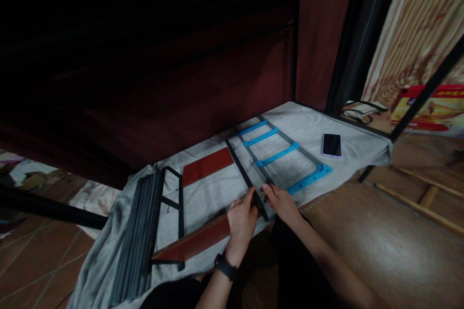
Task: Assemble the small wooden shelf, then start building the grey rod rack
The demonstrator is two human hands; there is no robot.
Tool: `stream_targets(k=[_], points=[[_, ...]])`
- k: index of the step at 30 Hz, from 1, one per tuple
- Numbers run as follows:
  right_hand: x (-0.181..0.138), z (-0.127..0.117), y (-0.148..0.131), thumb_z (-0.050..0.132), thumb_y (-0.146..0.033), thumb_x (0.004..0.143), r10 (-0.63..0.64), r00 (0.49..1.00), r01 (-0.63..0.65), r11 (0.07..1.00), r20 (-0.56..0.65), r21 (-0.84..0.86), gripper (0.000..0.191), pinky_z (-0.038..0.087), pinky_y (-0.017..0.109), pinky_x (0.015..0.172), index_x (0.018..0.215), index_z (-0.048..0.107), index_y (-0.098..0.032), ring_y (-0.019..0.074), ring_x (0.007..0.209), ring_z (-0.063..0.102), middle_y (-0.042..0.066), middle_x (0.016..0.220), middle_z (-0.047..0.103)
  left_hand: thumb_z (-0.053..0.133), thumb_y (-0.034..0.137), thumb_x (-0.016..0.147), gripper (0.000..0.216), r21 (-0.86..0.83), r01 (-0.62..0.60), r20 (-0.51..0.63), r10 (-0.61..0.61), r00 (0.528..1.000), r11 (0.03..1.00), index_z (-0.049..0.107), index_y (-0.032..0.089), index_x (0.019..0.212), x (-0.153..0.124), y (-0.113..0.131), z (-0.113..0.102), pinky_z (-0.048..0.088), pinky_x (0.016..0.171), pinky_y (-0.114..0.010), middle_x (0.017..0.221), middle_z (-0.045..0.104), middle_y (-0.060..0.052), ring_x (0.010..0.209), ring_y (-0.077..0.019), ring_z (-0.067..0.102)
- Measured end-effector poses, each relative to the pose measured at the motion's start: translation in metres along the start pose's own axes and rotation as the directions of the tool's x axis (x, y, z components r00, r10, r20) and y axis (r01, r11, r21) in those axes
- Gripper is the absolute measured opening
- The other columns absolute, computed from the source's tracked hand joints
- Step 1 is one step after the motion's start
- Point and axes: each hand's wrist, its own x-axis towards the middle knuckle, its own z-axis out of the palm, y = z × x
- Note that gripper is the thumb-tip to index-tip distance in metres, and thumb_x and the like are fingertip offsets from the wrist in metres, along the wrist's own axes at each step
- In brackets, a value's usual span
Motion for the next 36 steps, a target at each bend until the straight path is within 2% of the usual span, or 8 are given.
stream_targets(k=[2,4,10,16,22,27,32,36], points=[[-0.0008,0.0000,0.0029,0.045,-0.053,0.093,-0.026,0.999,0.021,0.992,0.038,0.127,0.036,0.046,0.027,0.059,0.093,0.061,-0.021,0.0152,0.063,0.060,0.000,0.074,0.063,0.052,0.016,0.089,0.051,-0.001,0.005,0.006,-0.005,1.000,1.000,0.050,0.028,0.139,0.0000,0.0001,-0.0003,0.046,0.094,-0.034,0.113,0.074,-0.004,0.101,-0.0198,0.067],[-0.0011,0.0018,0.0038,0.050,-0.050,0.091,-0.093,0.993,0.082,0.984,0.069,0.156,0.030,0.046,0.026,0.060,0.093,0.060,-0.022,0.0143,0.065,0.060,-0.001,0.075,0.062,0.052,0.019,0.090,0.051,0.006,0.011,0.007,-0.012,1.000,1.000,0.049,0.028,0.140,0.0000,0.0001,-0.0002,0.046,0.094,-0.035,0.111,0.074,-0.004,0.100,-0.0204,0.067],[0.0020,0.0047,-0.0032,0.043,-0.053,0.095,-0.069,0.998,0.068,0.986,-0.004,-0.152,0.043,0.040,0.026,0.059,0.065,0.052,-0.023,0.0145,0.056,0.055,-0.001,0.056,0.053,0.051,0.018,0.090,0.051,0.016,0.043,0.028,-0.043,0.999,0.999,0.049,0.029,0.140,0.0008,0.0012,-0.0013,0.044,0.096,-0.034,0.109,0.074,-0.005,0.099,-0.0194,0.067],[0.0024,0.0049,0.0040,0.048,-0.060,0.090,-0.027,0.994,0.002,0.974,0.105,0.227,0.038,0.046,0.025,0.057,0.087,0.055,-0.022,0.0131,0.058,0.057,-0.003,0.066,0.059,0.050,0.017,0.090,0.051,0.009,0.042,0.022,-0.042,0.999,0.999,0.050,0.029,0.140,0.0012,0.0025,-0.0017,0.044,0.095,-0.034,0.107,0.075,-0.005,0.098,-0.0194,0.067],[0.0042,0.0009,0.0004,0.040,-0.058,0.094,-0.011,0.997,0.015,0.999,0.070,-0.045,0.049,0.041,0.026,0.057,0.064,0.053,-0.022,0.0132,0.053,0.053,-0.002,0.052,0.051,0.050,0.015,0.089,0.051,0.033,0.041,0.025,-0.042,0.999,0.999,0.051,0.029,0.139,0.0004,0.0030,-0.0016,0.044,0.095,-0.034,0.107,0.075,-0.005,0.099,-0.0194,0.067],[0.0032,-0.0018,0.0004,0.049,-0.054,0.091,-0.090,0.992,0.072,0.981,0.094,0.177,0.034,0.045,0.026,0.061,0.088,0.059,-0.022,0.0142,0.066,0.058,-0.002,0.072,0.060,0.050,0.018,0.091,0.049,0.029,0.040,0.027,-0.040,0.999,0.999,0.051,0.029,0.139,0.0003,0.0027,-0.0017,0.044,0.095,-0.034,0.107,0.075,-0.005,0.098,-0.0192,0.067],[0.0017,0.0006,-0.0028,0.044,-0.051,0.094,-0.091,0.994,0.093,0.995,0.053,-0.039,0.040,0.041,0.027,0.062,0.067,0.052,-0.023,0.0138,0.059,0.052,-0.002,0.060,0.052,0.049,0.019,0.091,0.049,0.040,0.035,0.019,-0.036,0.999,0.999,0.051,0.028,0.139,0.0012,0.0013,0.0004,0.044,0.096,-0.035,0.105,0.075,-0.005,0.099,-0.0202,0.067],[0.0017,0.0010,0.0010,0.045,-0.059,0.091,-0.014,0.999,0.007,0.986,0.040,0.169,0.040,0.044,0.027,0.061,0.077,0.055,-0.023,0.0156,0.063,0.056,-0.001,0.066,0.056,0.050,0.019,0.091,0.049,0.032,0.030,0.034,-0.031,0.999,0.999,0.050,0.028,0.139,0.0015,0.0011,0.0001,0.044,0.096,-0.034,0.108,0.075,-0.005,0.100,-0.0199,0.067]])
